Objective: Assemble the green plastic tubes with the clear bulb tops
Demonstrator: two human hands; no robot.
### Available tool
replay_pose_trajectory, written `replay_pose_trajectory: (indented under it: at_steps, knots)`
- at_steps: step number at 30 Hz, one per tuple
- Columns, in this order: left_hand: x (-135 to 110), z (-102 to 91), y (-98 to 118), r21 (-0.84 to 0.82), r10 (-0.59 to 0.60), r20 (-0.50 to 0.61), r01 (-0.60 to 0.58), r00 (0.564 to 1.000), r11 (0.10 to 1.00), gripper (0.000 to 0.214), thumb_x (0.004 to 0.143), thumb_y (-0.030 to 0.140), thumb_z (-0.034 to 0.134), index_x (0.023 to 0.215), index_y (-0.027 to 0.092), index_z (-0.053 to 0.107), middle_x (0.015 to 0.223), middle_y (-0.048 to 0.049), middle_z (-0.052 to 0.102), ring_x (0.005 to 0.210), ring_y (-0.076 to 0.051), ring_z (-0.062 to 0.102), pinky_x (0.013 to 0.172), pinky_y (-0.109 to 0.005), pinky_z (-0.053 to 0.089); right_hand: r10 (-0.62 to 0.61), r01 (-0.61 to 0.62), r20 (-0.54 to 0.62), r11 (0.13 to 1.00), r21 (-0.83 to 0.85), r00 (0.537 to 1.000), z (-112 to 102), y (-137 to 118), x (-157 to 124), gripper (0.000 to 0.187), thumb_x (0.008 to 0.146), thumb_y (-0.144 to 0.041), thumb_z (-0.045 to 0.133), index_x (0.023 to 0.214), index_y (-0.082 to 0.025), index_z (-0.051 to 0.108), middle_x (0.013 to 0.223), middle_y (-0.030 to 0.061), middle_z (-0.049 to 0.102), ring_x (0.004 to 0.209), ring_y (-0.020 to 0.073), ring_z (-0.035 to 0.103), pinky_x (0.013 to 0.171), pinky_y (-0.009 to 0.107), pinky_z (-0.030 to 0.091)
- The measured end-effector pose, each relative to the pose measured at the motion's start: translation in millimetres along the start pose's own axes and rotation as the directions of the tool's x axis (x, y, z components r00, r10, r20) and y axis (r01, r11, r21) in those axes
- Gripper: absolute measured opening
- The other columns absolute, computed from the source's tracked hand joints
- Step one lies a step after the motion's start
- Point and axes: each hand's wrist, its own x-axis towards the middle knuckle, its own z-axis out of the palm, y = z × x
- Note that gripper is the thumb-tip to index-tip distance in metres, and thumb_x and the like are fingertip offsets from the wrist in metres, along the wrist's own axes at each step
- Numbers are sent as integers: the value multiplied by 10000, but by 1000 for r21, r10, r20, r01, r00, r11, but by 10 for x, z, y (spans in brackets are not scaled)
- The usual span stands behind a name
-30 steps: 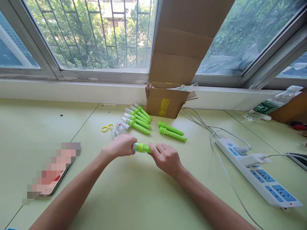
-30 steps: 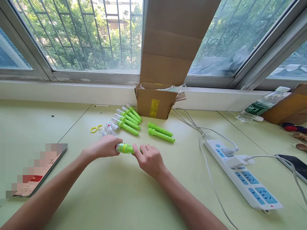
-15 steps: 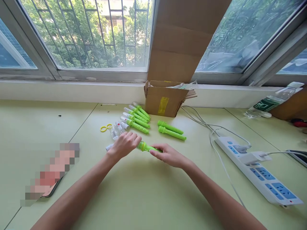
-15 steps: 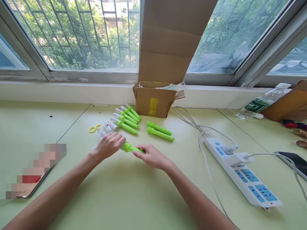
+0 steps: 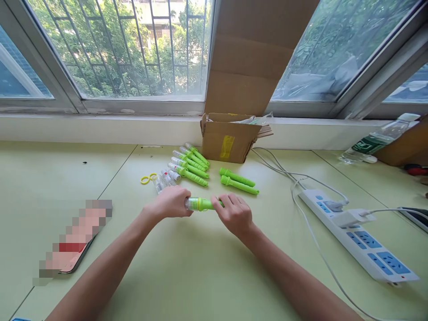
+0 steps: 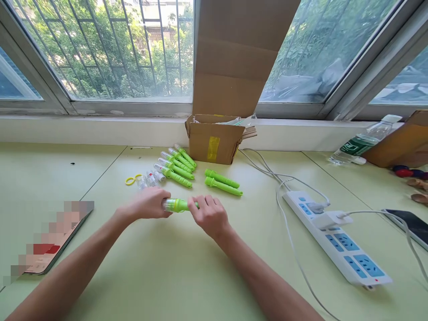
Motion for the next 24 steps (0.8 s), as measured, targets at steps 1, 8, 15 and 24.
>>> replay_pose_trajectory:
  at_steps: [1,8,15,24]
  knots:
    - [16,33,10,38,-15,-15,16,1000,999,149,702,282,576,600,192,515,565,-13,566,498,-153,522,453,-261,223,30,-30,45,1000,-5,999,-7,-4,10,180,894,-144,495,798,-183,641,617,22,571,584,133,410,566,304,185]
    - [154,305,10,271,59,-234,7,970,963,82,715,115,492,720,170,552,657,-44,612,568,-188,573,474,-277,225,249,-415,648,903,113,720,-89,-78,102,229,910,-200,400,790,-164,592,714,70,630,568,141,480,526,304,126]
    - [112,399,-98,619,465,-537,-46,704,784,178,803,46,456,694,181,494,601,-1,515,533,-152,489,512,-301,270,-208,-677,874,564,473,438,-109,72,149,266,817,-399,521,666,-180,526,561,-44,497,480,79,383,470,223,214]
    - [6,41,121,322,163,-195,-94,967,942,28,713,189,538,735,189,520,669,-27,583,538,-170,524,463,-288,198,209,-288,477,952,100,854,-8,-23,26,171,839,-157,475,712,-166,589,697,45,598,592,133,441,532,294,137]
